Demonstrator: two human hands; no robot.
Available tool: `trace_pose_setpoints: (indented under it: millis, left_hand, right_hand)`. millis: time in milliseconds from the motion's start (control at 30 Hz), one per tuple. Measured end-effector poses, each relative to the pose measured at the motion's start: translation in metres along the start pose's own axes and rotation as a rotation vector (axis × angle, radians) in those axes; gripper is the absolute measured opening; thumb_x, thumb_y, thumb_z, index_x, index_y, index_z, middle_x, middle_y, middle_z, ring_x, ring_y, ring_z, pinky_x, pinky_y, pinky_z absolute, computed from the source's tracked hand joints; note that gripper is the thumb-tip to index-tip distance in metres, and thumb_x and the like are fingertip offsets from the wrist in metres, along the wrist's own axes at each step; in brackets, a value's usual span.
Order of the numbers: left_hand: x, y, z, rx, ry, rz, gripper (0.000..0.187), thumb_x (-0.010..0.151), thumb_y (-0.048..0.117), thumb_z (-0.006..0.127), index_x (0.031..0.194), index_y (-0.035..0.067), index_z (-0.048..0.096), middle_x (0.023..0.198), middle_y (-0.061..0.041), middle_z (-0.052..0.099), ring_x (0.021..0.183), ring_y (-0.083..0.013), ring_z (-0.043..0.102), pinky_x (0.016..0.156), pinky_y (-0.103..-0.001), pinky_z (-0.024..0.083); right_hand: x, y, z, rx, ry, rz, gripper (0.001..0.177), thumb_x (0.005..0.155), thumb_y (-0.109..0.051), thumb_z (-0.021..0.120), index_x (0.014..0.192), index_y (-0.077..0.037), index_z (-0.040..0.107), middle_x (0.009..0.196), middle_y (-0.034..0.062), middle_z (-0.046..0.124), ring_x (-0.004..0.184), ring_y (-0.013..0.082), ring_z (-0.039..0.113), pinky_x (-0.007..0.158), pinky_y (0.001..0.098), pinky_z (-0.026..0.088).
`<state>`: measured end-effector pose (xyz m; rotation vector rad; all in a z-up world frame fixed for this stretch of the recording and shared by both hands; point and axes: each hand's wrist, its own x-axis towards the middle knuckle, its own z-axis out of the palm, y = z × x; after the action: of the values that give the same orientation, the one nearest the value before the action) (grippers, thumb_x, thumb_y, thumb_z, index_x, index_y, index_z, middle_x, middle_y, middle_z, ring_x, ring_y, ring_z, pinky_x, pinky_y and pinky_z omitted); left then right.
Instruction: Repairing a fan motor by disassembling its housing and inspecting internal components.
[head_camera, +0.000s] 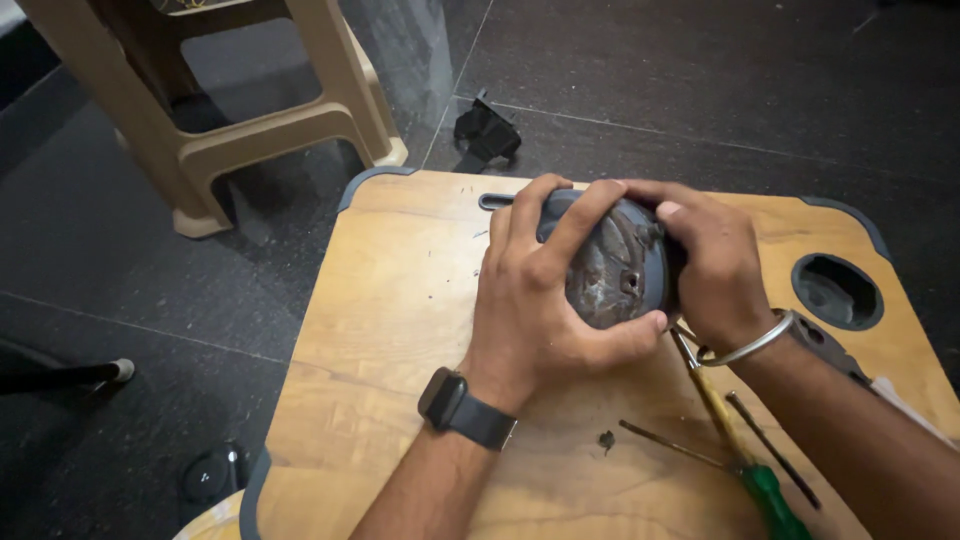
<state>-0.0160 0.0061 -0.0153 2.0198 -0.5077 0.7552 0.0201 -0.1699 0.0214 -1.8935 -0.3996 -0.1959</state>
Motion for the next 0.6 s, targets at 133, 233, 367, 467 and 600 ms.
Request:
trace_pose_setpoints:
  millis: [133,233,367,467,600]
  left_hand:
    - [-0.004,0.001,-0.004,0.036,-0.023,-0.015,0.091,0.066,0.059,0.081,0.147,0.027,0.054,0.144,-0.02,0.05,0.127,-0.0402,0.056,0.097,-0.055,0.053]
    - [-0.007,0.0,-0.009,0.02,-0.004,-0.01,0.092,0.065,0.058,0.082,0.146,0.027,0.052,0.146,-0.02,0.049,0.129,-0.0404,0.054,0.104,-0.055,0.051]
    - [-0.017,-0.01,-0.019,-0.072,0.0,-0.072,0.092,0.067,0.049,0.085,0.147,0.022,0.048,0.144,-0.019,0.047,0.135,-0.0396,0.05,0.113,-0.053,0.049]
    - [-0.022,-0.016,-0.027,-0.153,-0.003,-0.109,0.094,0.068,0.046,0.086,0.149,0.019,0.046,0.145,-0.018,0.045,0.138,-0.0384,0.05,0.116,-0.051,0.05]
    - [-0.029,-0.022,-0.033,-0.22,-0.016,-0.126,0.098,0.067,0.044,0.085,0.152,0.018,0.045,0.148,-0.018,0.044,0.142,-0.0376,0.05,0.117,-0.048,0.05]
  right_hand:
    - [0.008,-0.026,0.005,0.31,0.149,0.331,0.05,0.097,-0.025,0.032,0.121,0.005,0.064,0.115,0.026,0.069,0.104,0.0334,0.071,0.092,0.0457,0.059]
    - [0.014,-0.027,0.001,0.385,0.057,0.286,0.053,0.099,-0.028,0.027,0.119,0.005,0.064,0.124,0.024,0.067,0.121,0.0337,0.065,0.108,0.047,0.053]
    - [0.018,-0.028,-0.004,0.563,-0.057,0.279,0.052,0.101,-0.029,0.029,0.121,0.003,0.065,0.13,0.021,0.067,0.13,0.0368,0.057,0.116,0.0497,0.044]
    - [0.012,-0.025,-0.005,0.726,-0.084,0.248,0.051,0.104,-0.03,0.03,0.123,0.003,0.063,0.133,0.0204,0.065,0.134,0.0377,0.056,0.12,0.0512,0.04]
    - [-0.004,-0.004,-0.027,0.803,-0.046,0.143,0.047,0.108,-0.029,0.034,0.129,0.001,0.062,0.136,0.02,0.063,0.137,0.038,0.057,0.127,0.0519,0.038]
